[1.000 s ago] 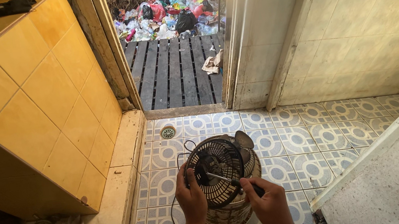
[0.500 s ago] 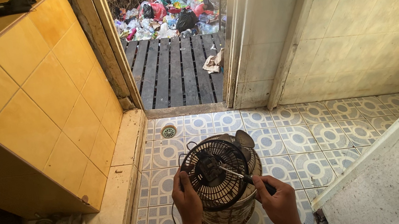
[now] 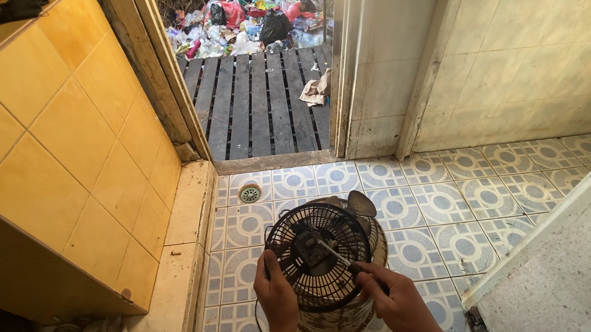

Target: The person works on a small electric fan set on a woven stool, using a screwdriver to loosen its parts. They remove the front grille, handle the fan blades and rear components, and reattach the grille, tightening screws as they reassemble the fan.

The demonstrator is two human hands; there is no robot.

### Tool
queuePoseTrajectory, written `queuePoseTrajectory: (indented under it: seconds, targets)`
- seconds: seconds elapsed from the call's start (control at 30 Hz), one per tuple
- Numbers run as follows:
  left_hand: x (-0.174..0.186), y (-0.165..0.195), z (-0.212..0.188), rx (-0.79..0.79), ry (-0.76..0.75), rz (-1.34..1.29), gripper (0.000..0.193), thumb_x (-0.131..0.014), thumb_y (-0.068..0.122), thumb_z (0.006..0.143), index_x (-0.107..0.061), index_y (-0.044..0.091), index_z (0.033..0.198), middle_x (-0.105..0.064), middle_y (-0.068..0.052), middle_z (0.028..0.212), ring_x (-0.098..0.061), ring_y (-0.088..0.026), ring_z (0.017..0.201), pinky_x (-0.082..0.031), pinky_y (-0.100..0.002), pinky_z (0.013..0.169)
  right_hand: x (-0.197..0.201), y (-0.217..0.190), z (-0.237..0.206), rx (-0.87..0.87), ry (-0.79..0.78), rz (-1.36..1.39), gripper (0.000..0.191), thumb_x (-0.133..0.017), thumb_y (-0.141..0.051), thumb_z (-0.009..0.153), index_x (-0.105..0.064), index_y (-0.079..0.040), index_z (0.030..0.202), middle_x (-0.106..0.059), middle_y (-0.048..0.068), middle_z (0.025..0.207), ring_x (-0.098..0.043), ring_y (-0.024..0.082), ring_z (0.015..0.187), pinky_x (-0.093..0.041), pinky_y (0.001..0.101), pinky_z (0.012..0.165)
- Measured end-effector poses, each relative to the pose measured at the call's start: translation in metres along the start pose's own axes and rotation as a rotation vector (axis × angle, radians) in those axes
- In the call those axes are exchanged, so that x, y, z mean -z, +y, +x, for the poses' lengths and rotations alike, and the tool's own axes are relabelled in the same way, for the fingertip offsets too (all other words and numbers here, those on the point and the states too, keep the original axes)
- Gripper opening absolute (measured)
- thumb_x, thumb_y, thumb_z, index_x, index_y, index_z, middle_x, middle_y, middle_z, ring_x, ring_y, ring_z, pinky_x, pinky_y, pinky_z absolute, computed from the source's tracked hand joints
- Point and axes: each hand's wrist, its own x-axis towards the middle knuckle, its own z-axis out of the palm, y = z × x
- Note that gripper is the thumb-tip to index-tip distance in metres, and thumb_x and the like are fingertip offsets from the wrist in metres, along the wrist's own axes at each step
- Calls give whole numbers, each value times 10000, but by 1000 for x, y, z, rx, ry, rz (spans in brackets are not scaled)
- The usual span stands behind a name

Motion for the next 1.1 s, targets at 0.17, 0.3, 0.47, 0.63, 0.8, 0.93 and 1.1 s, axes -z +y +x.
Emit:
queuePoseTrajectory:
  seconds: [0.17, 0.3, 0.47, 0.63, 0.8, 0.93, 1.1]
  targets:
    - [-1, 14, 0, 40, -3, -28, 618, -413, 514, 1045, -695, -10, 1213, -729, -93, 1018, -654, -158, 915, -516, -288, 831, 9, 30, 15, 74, -3, 294, 377, -536, -192, 1014, -680, -7, 1309, -747, 69, 819, -563, 100, 560, -439, 258, 496]
    - [-1, 20, 0, 84, -38, -119, 624, -399, 510, 1045, -687, -17, 1211, -743, -106, 1090, -691, -179, 992, -550, -316, 889, 19, 43, 14, 69, -25, 422, 349, -533, -161, 1018, -664, 32, 1278, -725, 60, 869, -557, 94, 590, -381, 242, 499]
    - [1, 17, 4, 134, -48, -240, 611, -408, 494, 1042, -666, -25, 1234, -729, -114, 1085, -674, -200, 976, -561, -350, 873, 22, 39, 11, 110, -1, 358, 345, -552, -150, 1015, -675, 14, 1292, -684, 85, 737, -515, 92, 520, -419, 257, 476]
    - [4, 12, 5, 56, -52, -184, 626, -400, 502, 1053, -671, -31, 1238, -727, -109, 1109, -666, -181, 1010, -540, -311, 896, 15, 30, -1, 47, 104, 164, 356, -623, -156, 968, -723, -52, 1293, -662, 51, 646, -463, 73, 484, -370, 262, 450]
    - [6, 10, 2, -3, -46, -133, 622, -415, 512, 1046, -667, -15, 1259, -726, -104, 1076, -648, -172, 957, -522, -298, 860, 7, 21, -11, 135, 196, -55, 359, -685, -201, 947, -743, -68, 1275, -687, 26, 601, -558, 23, 552, -427, 246, 495]
    - [6, 8, 0, -27, -67, -89, 633, -433, 527, 1039, -679, -14, 1253, -673, -63, 892, -547, -110, 759, -477, -264, 703, 1, 6, -17, 43, 231, -143, 350, -693, -210, 935, -771, -84, 1251, -635, 45, 555, -442, 65, 505, -344, 293, 469]
    - [4, 4, -3, 60, -60, -68, 608, -459, 515, 1077, -730, -15, 1201, -388, -45, 676, -247, -108, 557, -227, -290, 491, 0, -14, -23, -33, 214, -209, 351, -672, -231, 940, -750, -107, 1260, -654, 63, 526, -468, 73, 454, -356, 300, 456]
